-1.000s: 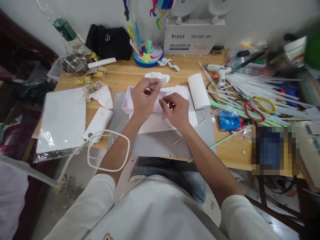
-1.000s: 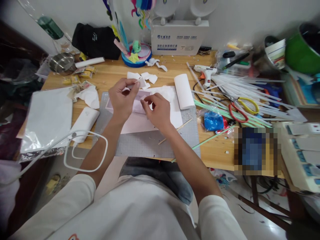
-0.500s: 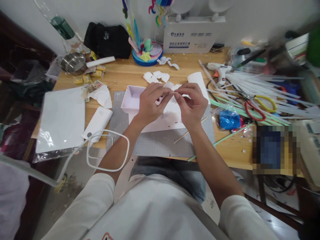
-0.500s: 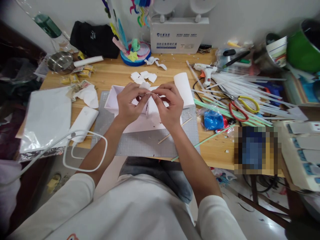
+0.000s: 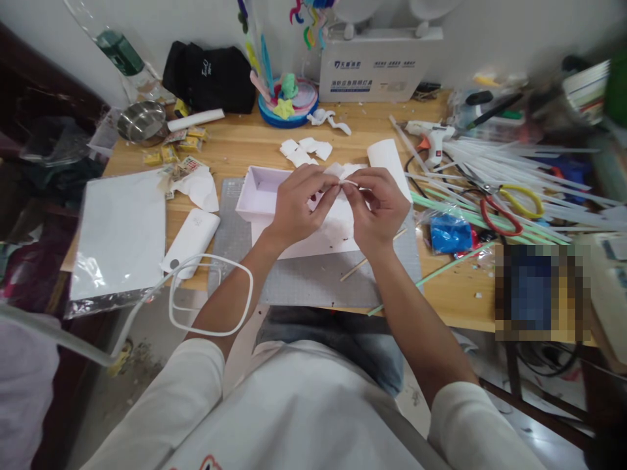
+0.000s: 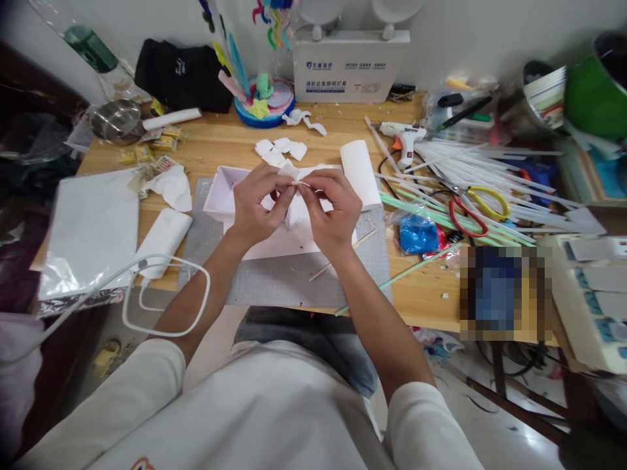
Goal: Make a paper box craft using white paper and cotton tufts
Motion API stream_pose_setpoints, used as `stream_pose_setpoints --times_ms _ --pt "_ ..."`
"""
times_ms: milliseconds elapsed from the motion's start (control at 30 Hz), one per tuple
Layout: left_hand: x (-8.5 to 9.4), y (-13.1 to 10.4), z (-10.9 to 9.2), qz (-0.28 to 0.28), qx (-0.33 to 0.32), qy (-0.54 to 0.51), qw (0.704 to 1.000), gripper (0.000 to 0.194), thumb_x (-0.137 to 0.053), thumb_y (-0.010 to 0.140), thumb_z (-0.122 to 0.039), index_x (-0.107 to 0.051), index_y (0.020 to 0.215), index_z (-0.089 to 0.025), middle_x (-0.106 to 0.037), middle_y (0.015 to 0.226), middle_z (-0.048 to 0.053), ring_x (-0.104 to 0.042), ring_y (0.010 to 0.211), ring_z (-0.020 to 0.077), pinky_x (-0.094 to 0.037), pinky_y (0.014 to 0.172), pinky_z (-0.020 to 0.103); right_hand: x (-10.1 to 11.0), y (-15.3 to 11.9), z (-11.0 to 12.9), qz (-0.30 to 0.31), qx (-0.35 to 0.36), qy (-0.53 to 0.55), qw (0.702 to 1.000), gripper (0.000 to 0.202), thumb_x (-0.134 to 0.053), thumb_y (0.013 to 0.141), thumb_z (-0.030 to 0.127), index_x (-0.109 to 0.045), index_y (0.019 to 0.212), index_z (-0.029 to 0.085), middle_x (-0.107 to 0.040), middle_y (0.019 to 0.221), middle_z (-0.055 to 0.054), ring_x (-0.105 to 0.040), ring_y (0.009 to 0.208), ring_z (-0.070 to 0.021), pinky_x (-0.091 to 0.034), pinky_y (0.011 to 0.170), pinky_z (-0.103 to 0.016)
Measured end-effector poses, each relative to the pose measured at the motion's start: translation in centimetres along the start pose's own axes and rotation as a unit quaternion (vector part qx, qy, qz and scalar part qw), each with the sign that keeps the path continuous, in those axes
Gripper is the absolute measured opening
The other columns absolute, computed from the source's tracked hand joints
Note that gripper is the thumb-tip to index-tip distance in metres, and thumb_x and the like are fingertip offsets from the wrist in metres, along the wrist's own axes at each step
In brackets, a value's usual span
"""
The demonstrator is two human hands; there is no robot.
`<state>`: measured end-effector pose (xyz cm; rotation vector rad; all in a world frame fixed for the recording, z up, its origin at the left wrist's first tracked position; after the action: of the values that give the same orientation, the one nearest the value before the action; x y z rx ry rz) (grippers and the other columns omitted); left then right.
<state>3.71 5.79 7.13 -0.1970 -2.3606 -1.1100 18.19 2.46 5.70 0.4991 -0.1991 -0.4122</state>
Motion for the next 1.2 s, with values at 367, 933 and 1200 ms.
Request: stream_pose_setpoints --times_ms 367,933,1200 --pt "1.8 0.4 3.8 -0.080 0.128 0.001 0.989 0.041 -0.037 0.105 -0.055 -0.068 0.111 -0.028 -0.074 0.108 0.006 -0.068 0.094 0.0160 -0.054 0.069 0.028 -0.1 0.2 -1.6 -0.040 -0.035 0.006 0.999 0.013 -0.077 0.084 0.039 -0.075 0.079 0.027 -0.071 0.085 -0.001 -0.066 0.081 -0.0147 -0.054 0.064 -0.029" --pt "3.5 0.5 5.3 -0.235 0.193 -0.250 0.919 0.041 -0.071 0.092 -0.051 -0.049 0.121 -0.032 -0.072 0.084 -0.004 -0.063 0.076 0.0112 -0.045 0.063 0.026 -5.3 0.2 -2.3 0.104 0.020 -0.130 0.986 0.006 -0.078 0.083 0.022 -0.076 0.080 0.027 -0.077 0.103 -0.001 -0.065 0.105 -0.0233 -0.050 0.099 -0.046" --pt "3.1 0.4 5.9 -0.241 0.168 -0.247 0.923 0.041 -0.066 0.093 -0.057 -0.049 0.122 -0.033 -0.070 0.082 -0.006 -0.059 0.074 0.0103 -0.041 0.062 0.027 -4.5 -0.4 -0.6 0.048 0.135 -0.128 0.981 0.009 -0.080 0.083 0.027 -0.074 0.077 0.027 -0.077 0.094 0.000 -0.064 0.095 -0.0219 -0.053 0.090 -0.044"
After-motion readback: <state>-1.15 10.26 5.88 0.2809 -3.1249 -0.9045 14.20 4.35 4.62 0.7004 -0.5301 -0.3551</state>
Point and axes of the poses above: each hand's wrist, its own y-axis towards the middle knuckle, its own x-axis out of the back of the hand, z = x × y, the point moved 6 cm from there along y, towards the middle knuckle
